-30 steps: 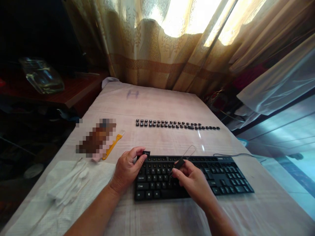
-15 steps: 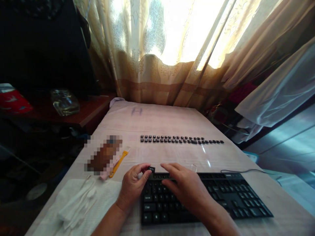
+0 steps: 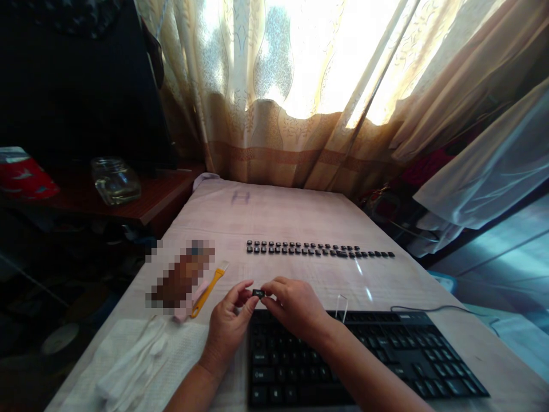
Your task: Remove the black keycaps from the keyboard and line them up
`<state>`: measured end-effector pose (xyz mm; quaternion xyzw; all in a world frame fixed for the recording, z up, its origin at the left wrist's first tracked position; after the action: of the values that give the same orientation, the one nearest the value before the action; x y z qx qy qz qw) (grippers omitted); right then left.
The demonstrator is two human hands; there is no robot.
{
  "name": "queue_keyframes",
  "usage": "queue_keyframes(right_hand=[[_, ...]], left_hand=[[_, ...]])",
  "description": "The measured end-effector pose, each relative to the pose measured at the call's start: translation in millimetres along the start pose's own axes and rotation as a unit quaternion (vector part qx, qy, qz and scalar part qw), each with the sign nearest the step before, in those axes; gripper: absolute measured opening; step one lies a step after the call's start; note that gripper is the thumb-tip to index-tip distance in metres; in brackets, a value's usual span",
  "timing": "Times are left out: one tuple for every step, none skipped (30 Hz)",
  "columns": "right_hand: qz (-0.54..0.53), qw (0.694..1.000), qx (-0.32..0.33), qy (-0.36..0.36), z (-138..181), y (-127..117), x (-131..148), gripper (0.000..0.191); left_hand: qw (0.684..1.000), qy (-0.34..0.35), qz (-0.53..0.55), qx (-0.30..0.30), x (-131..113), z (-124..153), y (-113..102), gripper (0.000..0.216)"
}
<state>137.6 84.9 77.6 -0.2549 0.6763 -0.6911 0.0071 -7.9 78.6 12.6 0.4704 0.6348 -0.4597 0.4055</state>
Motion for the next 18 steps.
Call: queue_keyframes(right_hand=[[-0.006,1.0,-0.005,0.005,-6.9,1.6,-2.6,0.021],[-0.012,1.0,-0.008,0.012,-14.9,3.8,-6.0,0.021],[-0.017,1.0,-0.009,0.021,-23.9,6.5,-10.0,0.021],[-0.017,0.999,-0.009,0.034,-33.5,9.7,-14.7,0.022],[-0.01,0.999,-0.006,0.046,-43.3,13.5,-19.3,0.023],[0.0,0.998,-0.001,0.059,-52.7,17.6,-23.9,0.024],[0.004,0.998,0.0,0.064,-61.6,21.3,-27.4,0.025],[0.008,0.998,0.0,0.068,-69.6,25.0,-30.2,0.026],[0.012,0.997,0.0,0.07,-76.4,28.4,-32.4,0.027],[0.015,0.997,-0.001,0.069,-82.1,31.7,-33.8,0.028],[0.017,0.998,-0.002,0.067,-86.7,34.8,-34.6,0.029],[0.02,0.998,-0.003,0.064,-90.3,37.6,-34.8,0.03],[0.023,0.998,-0.003,0.06,-93.0,40.0,-34.6,0.03],[0.026,0.998,-0.003,0.056,-95.2,42.1,-34.0,0.031],[0.029,0.998,-0.002,0.051,-96.9,43.9,-33.2,0.031],[0.032,0.998,0.0,0.047,-98.4,45.3,-32.2,0.031],[0.035,0.998,0.001,0.042,-99.7,46.4,-31.1,0.031],[0.039,0.999,0.003,0.038,-100.8,47.2,-30.1,0.031]], left_hand=[[1.0,-0.009,0.007,-0.013,2.5,-0.7,-1.5,0.041],[0.999,-0.016,0.012,-0.026,4.7,-1.5,-3.3,0.046],[0.999,-0.022,0.017,-0.04,6.6,-2.2,-5.3,0.049],[0.998,-0.028,0.021,-0.054,8.2,-2.8,-7.5,0.051],[0.997,-0.034,0.024,-0.066,9.7,-3.3,-9.5,0.051],[0.996,-0.041,0.027,-0.074,10.9,-3.6,-11.1,0.052],[0.995,-0.046,0.029,-0.079,11.5,-3.7,-12.2,0.052],[0.995,-0.048,0.031,-0.081,11.4,-3.8,-13.0,0.051],[0.995,-0.047,0.031,-0.081,10.8,-3.8,-13.4,0.05],[0.995,-0.044,0.03,-0.079,9.8,-3.7,-13.5,0.048],[0.996,-0.041,0.028,-0.079,8.6,-3.6,-13.5,0.047],[0.996,-0.039,0.027,-0.078,7.6,-3.5,-13.4,0.046],[0.996,-0.037,0.024,-0.077,6.8,-3.3,-13.2,0.045],[0.996,-0.036,0.022,-0.075,6.3,-3.2,-13.0,0.044],[0.996,-0.035,0.02,-0.074,5.9,-3.1,-12.7,0.043],[0.997,-0.035,0.018,-0.072,5.8,-3.0,-12.4,0.043],[0.997,-0.035,0.016,-0.069,5.9,-2.9,-11.9,0.042],[0.997,-0.035,0.015,-0.067,6.0,-2.9,-11.6,0.042]])
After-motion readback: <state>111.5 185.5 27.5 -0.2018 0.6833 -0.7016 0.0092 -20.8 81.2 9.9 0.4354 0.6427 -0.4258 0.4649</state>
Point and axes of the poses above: each hand's wrist, its own z-axis away from the middle knuckle, its own y-axis out of the palm, x = y × z, the point moved 7 cm from there along -z, towards the middle knuckle, and after that the axes turned 2 degrees about y, right-handed, at the moved point
